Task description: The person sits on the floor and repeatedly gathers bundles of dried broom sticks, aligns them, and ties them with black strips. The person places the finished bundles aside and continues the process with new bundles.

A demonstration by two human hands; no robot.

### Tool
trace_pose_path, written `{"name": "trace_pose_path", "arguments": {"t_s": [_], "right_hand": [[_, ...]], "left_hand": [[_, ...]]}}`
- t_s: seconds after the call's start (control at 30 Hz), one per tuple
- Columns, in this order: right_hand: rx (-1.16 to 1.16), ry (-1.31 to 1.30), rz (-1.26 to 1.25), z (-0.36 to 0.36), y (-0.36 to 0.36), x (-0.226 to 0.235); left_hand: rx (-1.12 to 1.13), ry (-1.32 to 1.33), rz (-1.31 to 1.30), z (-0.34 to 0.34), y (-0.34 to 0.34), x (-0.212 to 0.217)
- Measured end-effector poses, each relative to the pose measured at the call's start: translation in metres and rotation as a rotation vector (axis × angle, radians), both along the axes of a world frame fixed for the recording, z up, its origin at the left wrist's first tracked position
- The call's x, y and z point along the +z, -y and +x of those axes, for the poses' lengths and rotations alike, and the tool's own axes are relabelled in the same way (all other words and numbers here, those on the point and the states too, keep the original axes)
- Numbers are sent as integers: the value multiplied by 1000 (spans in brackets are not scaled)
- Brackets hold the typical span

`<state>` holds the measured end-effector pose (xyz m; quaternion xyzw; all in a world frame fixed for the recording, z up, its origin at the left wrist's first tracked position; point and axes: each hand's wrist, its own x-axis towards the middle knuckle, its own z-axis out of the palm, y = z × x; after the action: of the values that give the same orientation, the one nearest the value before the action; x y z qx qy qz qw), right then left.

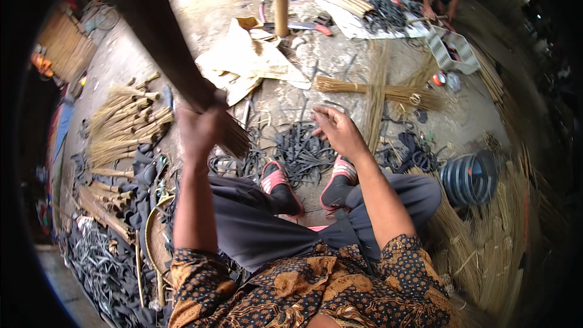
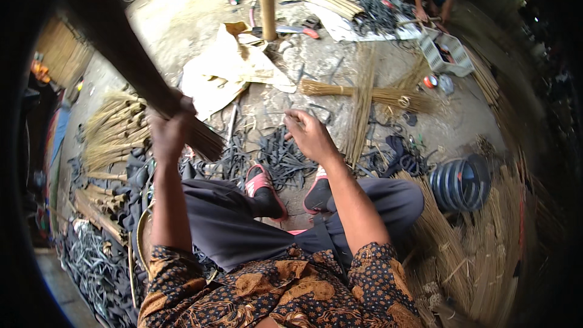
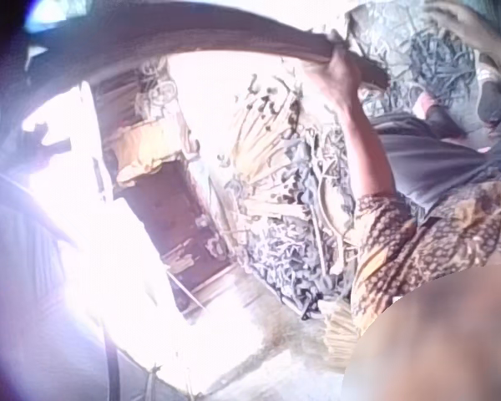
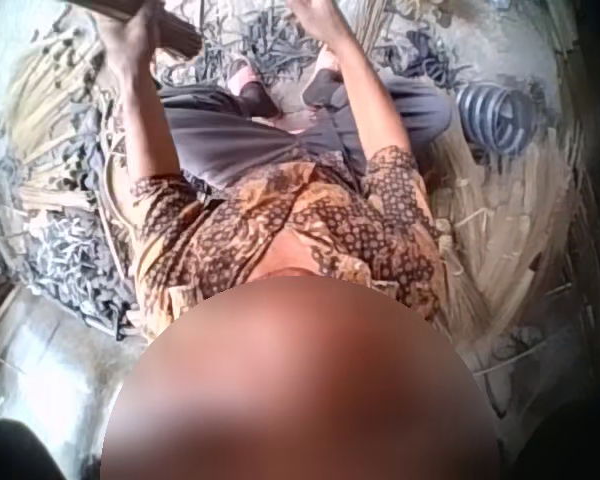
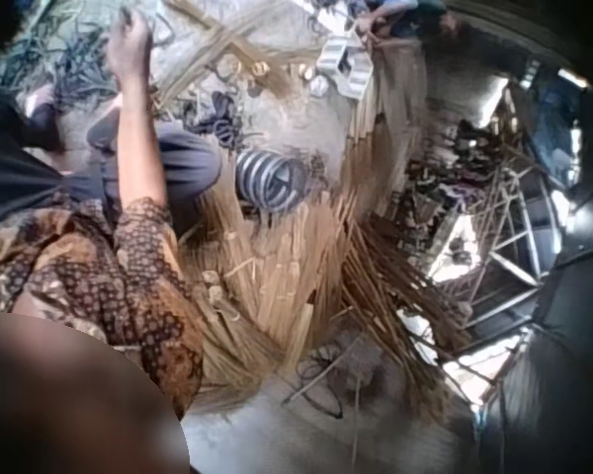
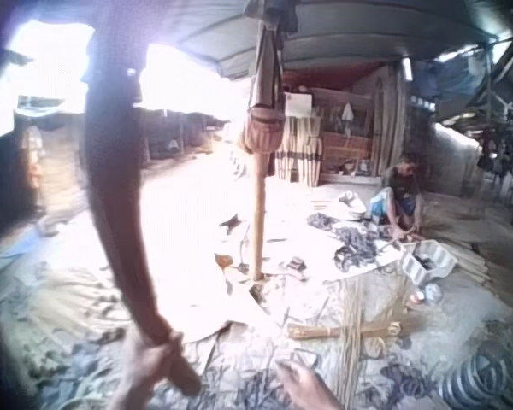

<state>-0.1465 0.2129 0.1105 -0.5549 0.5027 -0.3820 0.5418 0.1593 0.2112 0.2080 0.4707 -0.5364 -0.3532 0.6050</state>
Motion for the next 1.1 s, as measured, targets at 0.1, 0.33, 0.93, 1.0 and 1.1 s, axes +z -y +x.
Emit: {"name": "trace_pose_path", "arguments": {"t_s": [0.1, 0.33, 0.93, 1.0, 1.1], "right_hand": [[-203, 116, 82, -26, -28, -41], [-486, 355, 395, -54, -63, -125], [-595, 410, 678, -69, -75, -213], [-555, 439, 687, -70, -77, -212], [-531, 428, 682, -71, -77, -210]], "left_hand": [[-315, 132, 202, -83, -3, -52], [-811, -328, 1012, -206, 6, -204], [-741, -395, 1405, -214, -24, -297], [-737, -334, 1381, -212, -22, -294], [-731, -304, 1380, -210, -21, -291]]}}
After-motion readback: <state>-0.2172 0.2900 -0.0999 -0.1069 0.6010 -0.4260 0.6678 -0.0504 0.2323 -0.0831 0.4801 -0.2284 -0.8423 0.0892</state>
